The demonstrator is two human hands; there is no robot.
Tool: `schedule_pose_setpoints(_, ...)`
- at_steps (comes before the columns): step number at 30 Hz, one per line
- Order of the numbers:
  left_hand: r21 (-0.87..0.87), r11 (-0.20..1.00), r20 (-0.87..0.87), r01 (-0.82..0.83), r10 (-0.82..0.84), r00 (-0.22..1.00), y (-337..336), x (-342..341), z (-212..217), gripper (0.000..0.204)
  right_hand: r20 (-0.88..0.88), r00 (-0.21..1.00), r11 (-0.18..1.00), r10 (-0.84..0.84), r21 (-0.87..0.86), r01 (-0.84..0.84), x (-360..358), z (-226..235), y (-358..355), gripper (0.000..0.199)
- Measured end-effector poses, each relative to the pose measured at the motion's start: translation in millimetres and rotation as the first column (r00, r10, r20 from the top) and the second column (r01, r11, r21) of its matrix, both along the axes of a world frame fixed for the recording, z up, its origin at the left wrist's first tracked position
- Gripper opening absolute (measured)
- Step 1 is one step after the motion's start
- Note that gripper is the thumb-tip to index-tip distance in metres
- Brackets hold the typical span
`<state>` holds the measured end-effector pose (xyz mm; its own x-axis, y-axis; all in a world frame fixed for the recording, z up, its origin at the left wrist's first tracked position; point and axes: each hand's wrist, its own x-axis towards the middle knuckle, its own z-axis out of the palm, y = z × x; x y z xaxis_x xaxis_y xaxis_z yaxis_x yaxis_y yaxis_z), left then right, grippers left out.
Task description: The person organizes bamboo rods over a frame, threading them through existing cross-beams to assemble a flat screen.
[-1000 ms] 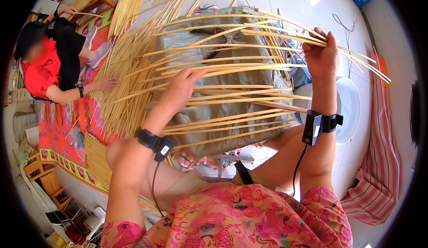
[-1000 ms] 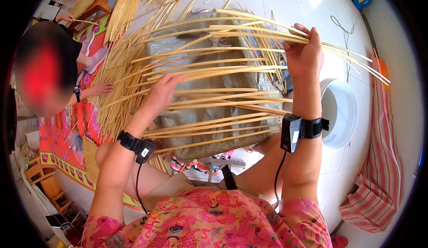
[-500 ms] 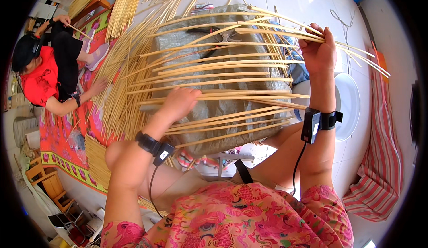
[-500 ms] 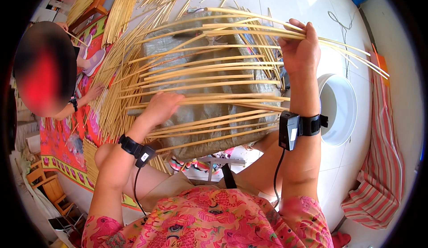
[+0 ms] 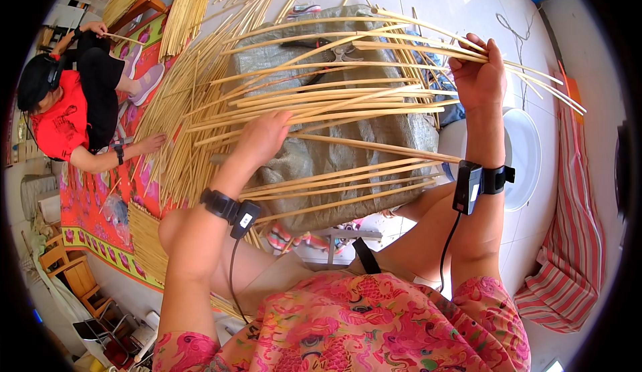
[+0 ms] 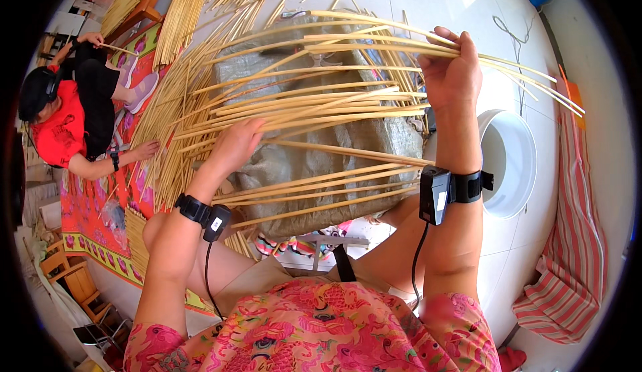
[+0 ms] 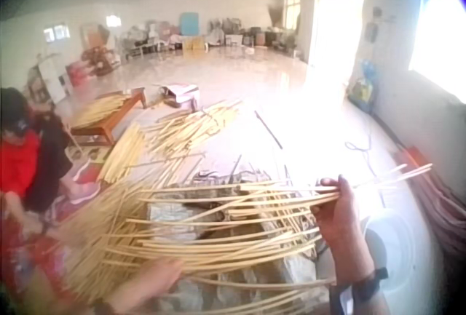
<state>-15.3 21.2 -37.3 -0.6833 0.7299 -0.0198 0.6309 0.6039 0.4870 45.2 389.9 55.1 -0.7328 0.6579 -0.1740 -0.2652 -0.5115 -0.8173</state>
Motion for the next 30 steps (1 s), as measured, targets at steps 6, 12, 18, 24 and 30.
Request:
schedule_pose_setpoints(6, -0.034, 0.986, 0.125, 0.161, -0.155, 0.98, 5, 4, 6, 0.026, -0.009, 1.0, 1.0, 0.002, -0.006, -0.002, 2, 0, 2, 0.035)
schedule_pose_setpoints(12, -0.008, 0.935, 0.276, 0.355, -0.34, 0.899, 4, 19, -6, 0.027, -0.017, 1.0, 1.0, 0.009, -0.024, -0.009, 3, 0, 3, 0.035)
schedule_pose_setpoints(18, -0.027, 0.979, 0.444, 0.203, -0.17, 0.88, 19, 16, -18, 0.026, -0.046, 0.998, 0.998, 0.031, -0.059, -0.033, 3, -1, 4, 0.036)
schedule_pose_setpoints(24, 0.015, 0.997, 0.39, 0.079, -0.078, 0.918, 24, 9, -33, 0.021, -0.042, 0.999, 0.998, 0.021, -0.064, -0.024, 6, 0, 7, 0.036)
schedule_pose_setpoints(30, -0.122, 0.973, 0.478, 0.198, -0.118, 0.871, 16, -8, -50, 0.027, -0.05, 0.998, 0.998, 0.029, -0.058, -0.032, 8, -3, 12, 0.037)
